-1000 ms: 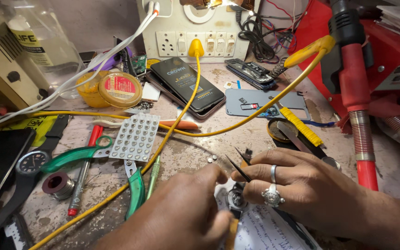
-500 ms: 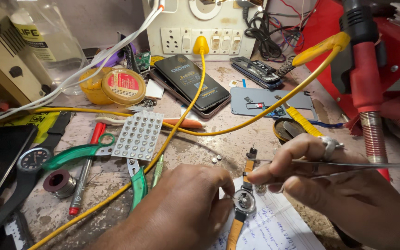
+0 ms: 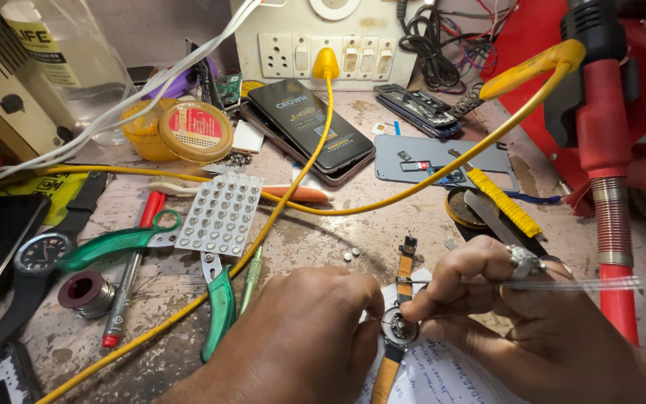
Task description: The person repairs a wristwatch at a cluttered workbench. They hold the watch dial and use tweezers to adjust and position small components on the movement, then pick up the watch case and use pliers to work on the watch strap and case parts.
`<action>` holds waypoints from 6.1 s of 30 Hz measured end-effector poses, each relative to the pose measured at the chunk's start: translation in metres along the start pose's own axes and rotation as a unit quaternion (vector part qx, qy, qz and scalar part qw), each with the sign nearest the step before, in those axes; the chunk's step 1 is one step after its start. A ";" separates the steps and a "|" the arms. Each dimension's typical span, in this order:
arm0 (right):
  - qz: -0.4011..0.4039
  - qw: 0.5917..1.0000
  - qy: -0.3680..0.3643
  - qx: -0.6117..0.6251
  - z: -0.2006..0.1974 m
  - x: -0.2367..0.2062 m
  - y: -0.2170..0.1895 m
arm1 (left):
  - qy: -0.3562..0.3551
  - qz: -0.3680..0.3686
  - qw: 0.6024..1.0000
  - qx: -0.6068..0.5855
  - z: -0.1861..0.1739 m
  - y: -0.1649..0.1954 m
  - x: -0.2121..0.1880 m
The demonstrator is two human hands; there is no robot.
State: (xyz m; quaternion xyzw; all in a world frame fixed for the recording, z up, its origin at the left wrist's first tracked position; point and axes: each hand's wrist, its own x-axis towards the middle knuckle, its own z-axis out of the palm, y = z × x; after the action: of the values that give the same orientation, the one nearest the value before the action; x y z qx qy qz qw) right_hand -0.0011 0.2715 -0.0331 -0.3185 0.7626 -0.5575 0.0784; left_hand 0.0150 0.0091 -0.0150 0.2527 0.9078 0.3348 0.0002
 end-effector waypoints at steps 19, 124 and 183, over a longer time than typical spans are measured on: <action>-0.006 1.000 -0.007 -0.014 0.001 0.004 -0.002 | 0.012 0.004 1.000 -0.004 0.002 0.000 0.000; -0.116 0.911 0.075 -0.389 -0.006 0.001 -0.026 | -0.014 0.161 0.985 -0.057 -0.015 -0.002 0.005; 0.082 0.994 0.068 0.018 -0.011 0.021 -0.021 | 0.046 -0.032 0.993 -0.106 -0.049 -0.004 0.011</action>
State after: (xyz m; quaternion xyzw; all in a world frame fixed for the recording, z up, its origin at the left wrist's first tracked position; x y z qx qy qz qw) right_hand -0.0148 0.2648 -0.0049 -0.2142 0.7796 -0.5833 0.0775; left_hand -0.0051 -0.0180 0.0228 0.2066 0.8738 0.4402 -0.0046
